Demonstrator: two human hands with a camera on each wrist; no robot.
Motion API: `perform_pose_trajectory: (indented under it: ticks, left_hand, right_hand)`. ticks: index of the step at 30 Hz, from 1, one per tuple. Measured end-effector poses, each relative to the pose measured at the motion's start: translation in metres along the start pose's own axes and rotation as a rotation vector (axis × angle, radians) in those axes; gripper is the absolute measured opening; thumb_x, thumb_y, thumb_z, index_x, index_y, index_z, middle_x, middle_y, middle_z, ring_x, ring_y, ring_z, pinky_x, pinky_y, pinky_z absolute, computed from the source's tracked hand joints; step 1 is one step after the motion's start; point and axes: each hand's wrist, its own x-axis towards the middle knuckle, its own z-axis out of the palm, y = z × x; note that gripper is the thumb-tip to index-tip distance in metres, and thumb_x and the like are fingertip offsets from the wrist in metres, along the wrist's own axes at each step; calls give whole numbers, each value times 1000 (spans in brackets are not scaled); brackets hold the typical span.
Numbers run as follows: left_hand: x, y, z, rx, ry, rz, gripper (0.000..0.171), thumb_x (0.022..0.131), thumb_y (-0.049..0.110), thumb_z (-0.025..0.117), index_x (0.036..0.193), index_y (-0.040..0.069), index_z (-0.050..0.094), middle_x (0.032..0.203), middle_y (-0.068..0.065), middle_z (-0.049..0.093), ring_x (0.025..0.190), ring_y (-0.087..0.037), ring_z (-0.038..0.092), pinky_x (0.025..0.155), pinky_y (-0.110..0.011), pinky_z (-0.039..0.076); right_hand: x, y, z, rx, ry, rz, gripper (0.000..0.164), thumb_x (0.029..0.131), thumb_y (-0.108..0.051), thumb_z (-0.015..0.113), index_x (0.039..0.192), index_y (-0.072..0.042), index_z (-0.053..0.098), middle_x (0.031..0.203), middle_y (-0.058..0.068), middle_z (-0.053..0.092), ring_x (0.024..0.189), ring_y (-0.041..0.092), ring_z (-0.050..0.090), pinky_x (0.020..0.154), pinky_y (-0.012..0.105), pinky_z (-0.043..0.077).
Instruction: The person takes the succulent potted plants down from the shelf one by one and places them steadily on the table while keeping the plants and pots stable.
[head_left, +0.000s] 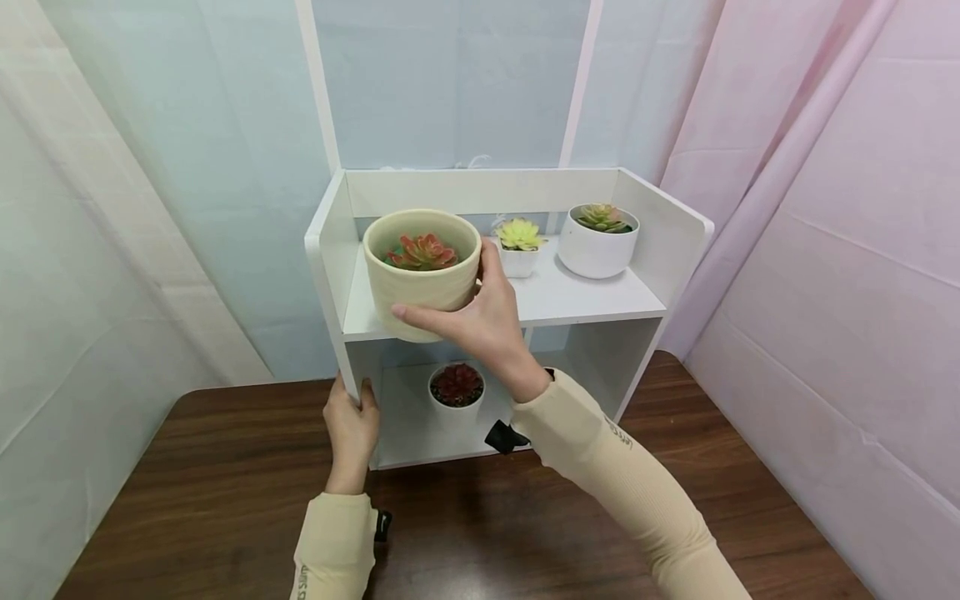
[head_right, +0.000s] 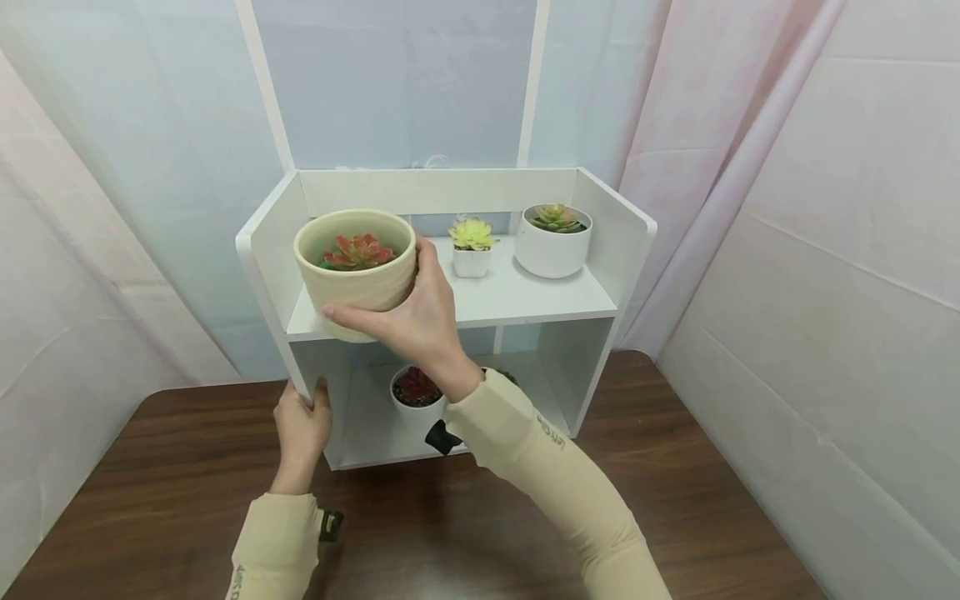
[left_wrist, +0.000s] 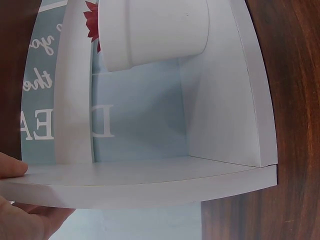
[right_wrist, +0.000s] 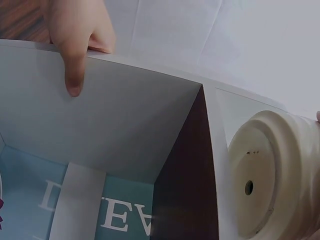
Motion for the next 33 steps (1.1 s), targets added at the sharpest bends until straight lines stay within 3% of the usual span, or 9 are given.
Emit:
perform_pose_trajectory:
  ticks: [25,33]
  left_hand:
    - [0,2,0,26,-5,3,24,93,-3,51,115,-10,57,107,-33,63,100,-49,61,80,-62,49]
    - [0,2,0,30,-2,11,25,93,-3,51,115,-12,57,107,-34,62,100,-50,61,80,-62,49]
  right_hand:
    - [-17,-7,-6,-4,-59,43,93,61,-22,90,139,-21,39,128,-5,52,109,11,52,87,40,47]
    - [-21,-9,-8,-20,-39,40,92,60,-22,91,137,-21,41,127,-6,53,109,10,53,87,39,47]
